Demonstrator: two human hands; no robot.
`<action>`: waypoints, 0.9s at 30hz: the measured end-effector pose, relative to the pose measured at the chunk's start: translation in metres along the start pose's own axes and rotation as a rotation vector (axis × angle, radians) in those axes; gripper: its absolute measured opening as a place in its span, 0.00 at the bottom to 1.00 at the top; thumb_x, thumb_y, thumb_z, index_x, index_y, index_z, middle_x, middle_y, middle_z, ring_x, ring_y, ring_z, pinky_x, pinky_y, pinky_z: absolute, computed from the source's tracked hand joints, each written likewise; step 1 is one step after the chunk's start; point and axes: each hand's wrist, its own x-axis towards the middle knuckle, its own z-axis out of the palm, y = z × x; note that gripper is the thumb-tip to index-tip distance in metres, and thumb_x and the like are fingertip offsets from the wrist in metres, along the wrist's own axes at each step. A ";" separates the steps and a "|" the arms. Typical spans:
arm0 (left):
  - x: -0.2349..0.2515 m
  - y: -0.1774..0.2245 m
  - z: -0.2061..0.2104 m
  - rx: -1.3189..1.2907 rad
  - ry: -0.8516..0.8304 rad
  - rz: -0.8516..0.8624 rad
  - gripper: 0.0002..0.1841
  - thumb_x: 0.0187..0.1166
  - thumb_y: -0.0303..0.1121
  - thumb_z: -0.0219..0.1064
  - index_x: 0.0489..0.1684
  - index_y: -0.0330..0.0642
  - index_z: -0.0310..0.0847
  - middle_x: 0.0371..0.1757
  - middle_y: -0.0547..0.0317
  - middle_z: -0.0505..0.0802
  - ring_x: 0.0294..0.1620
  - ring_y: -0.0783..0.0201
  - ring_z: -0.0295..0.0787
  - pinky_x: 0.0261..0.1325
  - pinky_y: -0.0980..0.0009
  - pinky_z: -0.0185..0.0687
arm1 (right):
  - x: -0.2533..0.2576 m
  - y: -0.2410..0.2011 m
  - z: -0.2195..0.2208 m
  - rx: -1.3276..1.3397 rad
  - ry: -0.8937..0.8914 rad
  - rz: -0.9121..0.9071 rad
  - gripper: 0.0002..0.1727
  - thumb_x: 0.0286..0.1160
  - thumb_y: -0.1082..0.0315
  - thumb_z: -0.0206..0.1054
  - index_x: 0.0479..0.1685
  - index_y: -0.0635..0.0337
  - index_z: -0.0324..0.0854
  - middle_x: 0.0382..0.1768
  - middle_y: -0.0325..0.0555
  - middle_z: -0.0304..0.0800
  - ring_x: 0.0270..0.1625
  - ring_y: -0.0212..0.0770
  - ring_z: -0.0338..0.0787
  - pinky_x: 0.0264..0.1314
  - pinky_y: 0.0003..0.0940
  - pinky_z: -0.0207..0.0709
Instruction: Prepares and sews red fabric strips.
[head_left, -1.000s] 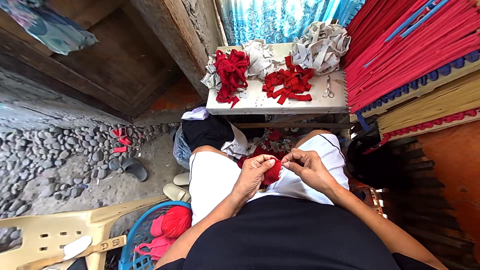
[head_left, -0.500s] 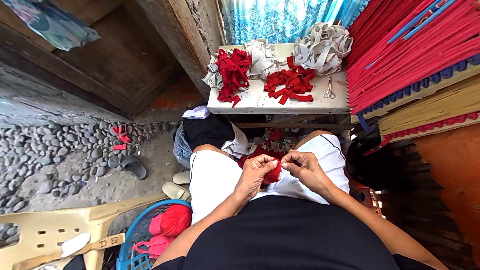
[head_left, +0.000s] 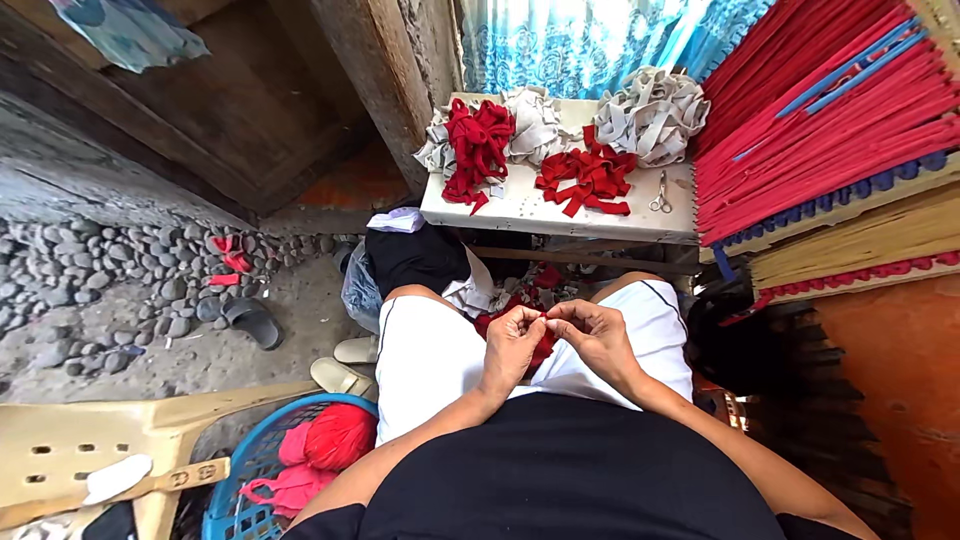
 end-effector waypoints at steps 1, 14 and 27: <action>0.000 -0.001 0.000 0.033 -0.004 0.014 0.01 0.75 0.21 0.71 0.36 0.32 0.88 0.29 0.58 0.92 0.30 0.73 0.88 0.39 0.75 0.86 | 0.001 0.002 0.000 -0.021 -0.008 -0.021 0.05 0.75 0.75 0.73 0.45 0.66 0.89 0.36 0.44 0.95 0.35 0.33 0.93 0.44 0.30 0.90; 0.010 -0.009 -0.006 -0.111 0.028 -0.135 0.02 0.78 0.22 0.70 0.37 0.33 0.87 0.32 0.55 0.92 0.35 0.67 0.89 0.45 0.68 0.88 | 0.014 -0.035 -0.036 0.416 -0.069 -0.165 0.05 0.85 0.69 0.60 0.44 0.54 0.82 0.28 0.42 0.89 0.24 0.35 0.87 0.31 0.33 0.87; 0.015 -0.005 -0.009 -0.159 0.098 -0.136 0.04 0.77 0.19 0.69 0.32 0.32 0.84 0.24 0.56 0.89 0.25 0.67 0.87 0.35 0.70 0.89 | -0.004 -0.075 -0.080 -0.206 0.088 -0.397 0.04 0.80 0.74 0.64 0.44 0.61 0.85 0.28 0.33 0.84 0.27 0.24 0.82 0.29 0.18 0.79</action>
